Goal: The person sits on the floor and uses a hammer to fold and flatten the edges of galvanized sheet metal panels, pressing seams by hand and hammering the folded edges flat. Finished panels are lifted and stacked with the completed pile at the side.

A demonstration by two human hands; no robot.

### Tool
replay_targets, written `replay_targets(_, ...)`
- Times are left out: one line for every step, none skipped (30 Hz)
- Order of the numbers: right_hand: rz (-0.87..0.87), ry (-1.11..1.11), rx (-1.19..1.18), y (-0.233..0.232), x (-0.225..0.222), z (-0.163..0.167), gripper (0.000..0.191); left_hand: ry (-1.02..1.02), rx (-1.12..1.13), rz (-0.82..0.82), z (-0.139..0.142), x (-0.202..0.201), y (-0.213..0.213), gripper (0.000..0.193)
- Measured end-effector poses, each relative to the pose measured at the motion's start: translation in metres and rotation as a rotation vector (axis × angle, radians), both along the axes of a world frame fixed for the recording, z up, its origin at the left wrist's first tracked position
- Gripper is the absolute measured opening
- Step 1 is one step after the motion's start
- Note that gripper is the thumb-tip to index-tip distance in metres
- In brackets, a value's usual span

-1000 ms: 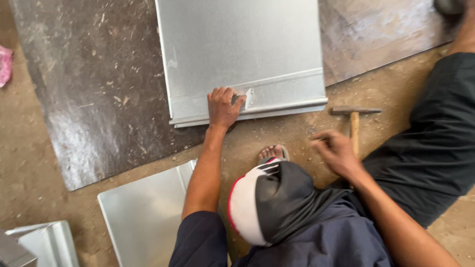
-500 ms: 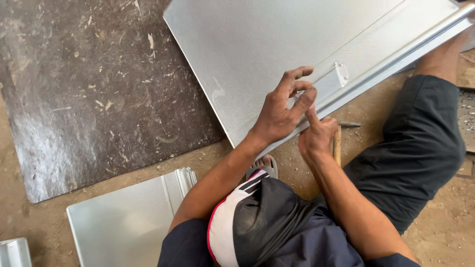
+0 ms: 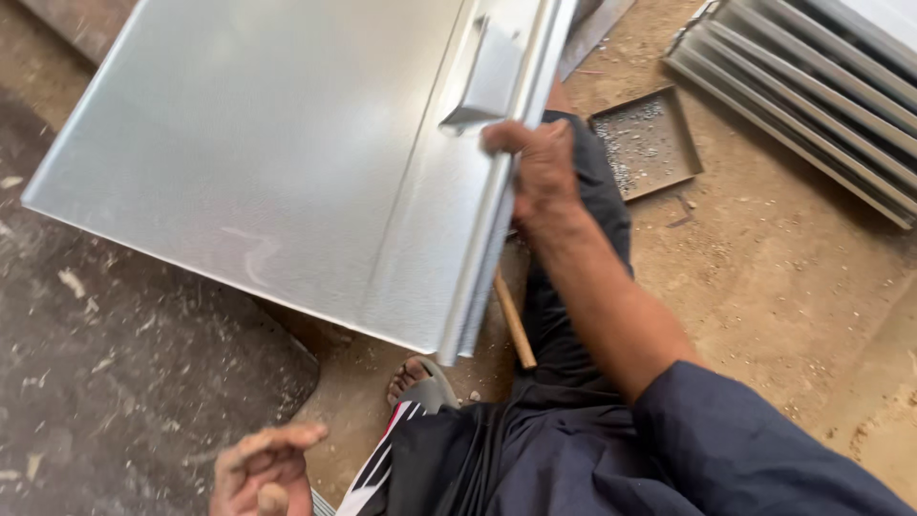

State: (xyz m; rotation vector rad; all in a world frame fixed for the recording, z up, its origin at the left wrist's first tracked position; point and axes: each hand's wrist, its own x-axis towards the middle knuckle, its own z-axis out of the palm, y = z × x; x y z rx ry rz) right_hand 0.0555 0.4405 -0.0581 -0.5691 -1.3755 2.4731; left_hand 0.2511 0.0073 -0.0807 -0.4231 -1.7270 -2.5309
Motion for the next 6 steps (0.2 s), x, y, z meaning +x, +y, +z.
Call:
replay_targets(-0.008,0.05,0.014,0.019,0.003,0.012,0.014,-0.074,0.019,-0.026,-0.027,0.004,-0.016,0.052)
replay_targets(-0.003,0.14,0.085,0.044,0.012,0.026,0.011,-0.203,0.049,-0.068,-0.055,0.006,-0.03,0.055)
replay_targets(0.004,0.226,0.159,0.06,0.02,0.034,0.01,-0.401,0.102,-0.132,-0.081,0.003,-0.046,0.059)
replay_targets(-0.216,0.151,0.067,0.082,0.027,0.045,0.024,-0.664,0.174,-0.211,-0.102,-0.006,-0.061,0.062)
replay_targets(-0.166,0.261,0.244,0.115,0.039,0.063,0.028,-1.023,0.242,-0.268,-0.114,-0.013,-0.069,0.066)
replay_targets(-0.169,0.265,0.258,0.124,0.059,0.068,0.028,-1.339,0.291,-0.294,-0.126,-0.016,-0.071,0.07)
